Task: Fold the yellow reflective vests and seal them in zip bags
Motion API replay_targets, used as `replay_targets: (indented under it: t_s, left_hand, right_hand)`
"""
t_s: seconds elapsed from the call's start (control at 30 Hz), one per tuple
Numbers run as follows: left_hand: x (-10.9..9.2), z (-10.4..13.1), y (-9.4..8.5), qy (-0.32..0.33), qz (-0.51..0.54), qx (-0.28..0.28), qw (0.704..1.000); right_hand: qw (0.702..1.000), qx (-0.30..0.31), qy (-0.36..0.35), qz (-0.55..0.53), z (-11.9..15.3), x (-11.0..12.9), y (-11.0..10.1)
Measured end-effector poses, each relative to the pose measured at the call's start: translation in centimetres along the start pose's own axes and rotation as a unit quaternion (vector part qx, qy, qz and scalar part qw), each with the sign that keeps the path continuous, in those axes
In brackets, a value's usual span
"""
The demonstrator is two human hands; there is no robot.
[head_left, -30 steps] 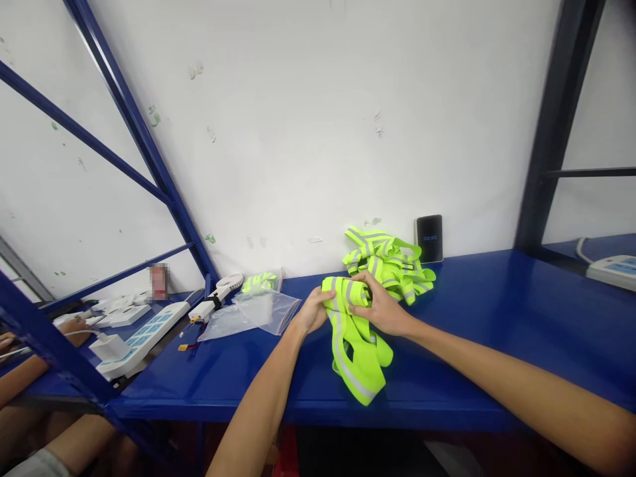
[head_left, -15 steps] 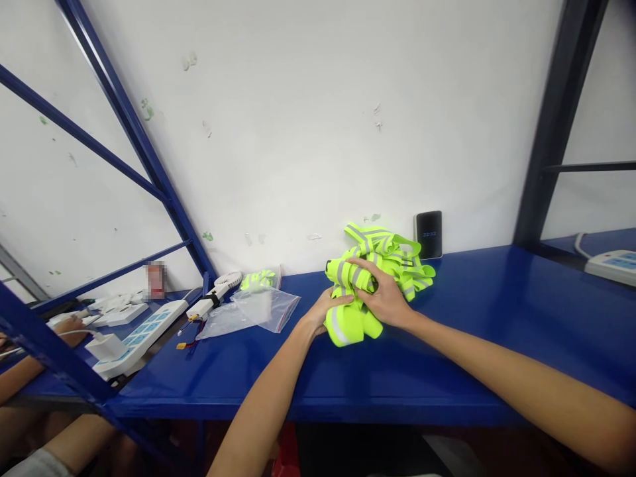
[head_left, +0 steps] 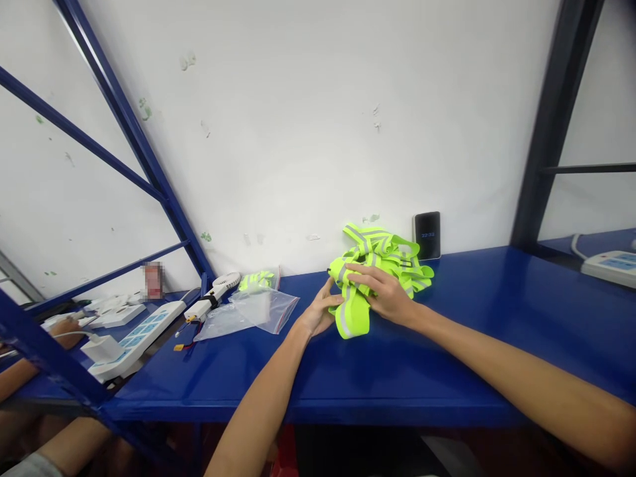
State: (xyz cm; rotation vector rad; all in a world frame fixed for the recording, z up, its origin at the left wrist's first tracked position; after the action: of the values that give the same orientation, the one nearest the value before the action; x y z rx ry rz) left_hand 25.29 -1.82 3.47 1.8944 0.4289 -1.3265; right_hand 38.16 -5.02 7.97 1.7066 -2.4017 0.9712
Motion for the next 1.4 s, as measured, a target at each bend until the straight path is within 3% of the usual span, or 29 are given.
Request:
replay_targets:
  t_s: [0.2, 0.4, 0.6, 0.73, 0.87, 0.97, 1.0, 1.07, 1.2, 1.3, 1.37, 1.4]
  left_hand:
    - [-0.5, -0.2, -0.9, 0.041, 0.002, -0.061, 0.997]
    - [-0.9, -0.2, -1.9, 0.051, -0.004, -0.075, 0.996]
    - [-0.3, -0.4, -1.7, -0.017, 0.040, -0.116, 0.992]
    - [-0.3, 0.8, -0.4, -0.035, 0.068, -0.149, 0.986]
    - [-1.0, 3.8, 0.8, 0.053, 0.023, -0.155, 0.986]
    - [-2.0, 6.3, 1.5, 0.163, -0.131, -0.140, 0.968]
    - [-2.4, 7.0, 1.7, 0.202, -0.196, -0.148, 0.948]
    - [-3.8, 8.3, 2.1, 0.295, -0.328, -0.171, 0.881]
    - [-5.7, 9.0, 5.0, 0.455, -0.579, -0.121, 0.665]
    - [-5.8, 7.4, 5.9, 0.469, -0.717, -0.115, 0.503]
    - [-5.8, 6.3, 5.8, 0.461, -0.759, -0.132, 0.439]
    - [-5.9, 5.9, 5.6, 0.455, -0.769, -0.138, 0.427]
  right_hand:
    - [0.995, 0.075, -0.044, 0.054, -0.1, 0.5, 0.9]
    - [0.986, 0.129, -0.079, 0.071, 0.0, 1.8, 1.9]
    - [0.989, 0.106, -0.039, 0.099, 0.2, 0.2, 2.0]
    - [0.988, 0.079, -0.029, 0.131, 0.0, 0.5, 1.3]
    - [0.995, -0.009, -0.001, 0.101, -0.7, 1.2, -0.2]
    - [0.990, -0.087, 0.088, 0.070, -0.9, 0.6, -1.4]
    - [0.986, -0.098, 0.123, 0.058, -0.8, 0.3, -1.5]
    - [0.977, -0.096, 0.185, 0.033, -0.6, -0.2, -1.1]
    - [0.966, -0.069, 0.248, -0.011, 0.0, -0.7, 0.3]
    - [0.964, -0.053, 0.259, -0.021, 0.2, -0.6, 1.3]
    - [0.964, -0.044, 0.263, -0.018, 0.3, -0.4, 1.7]
    - [0.964, -0.038, 0.262, -0.015, 0.4, -0.3, 1.8]
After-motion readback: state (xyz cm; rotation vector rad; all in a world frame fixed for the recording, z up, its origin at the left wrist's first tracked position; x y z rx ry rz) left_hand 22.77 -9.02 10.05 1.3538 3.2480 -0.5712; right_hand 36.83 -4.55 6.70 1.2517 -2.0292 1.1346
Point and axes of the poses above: each hand's wrist, its own z-axis away from the middle knuckle, its own y-axis out of the palm, x = y × z, the point moved 7 cm from there along -z, towards the middle knuckle, and after that the axes turned 2 degrees about -z, right-handed, at the moved point
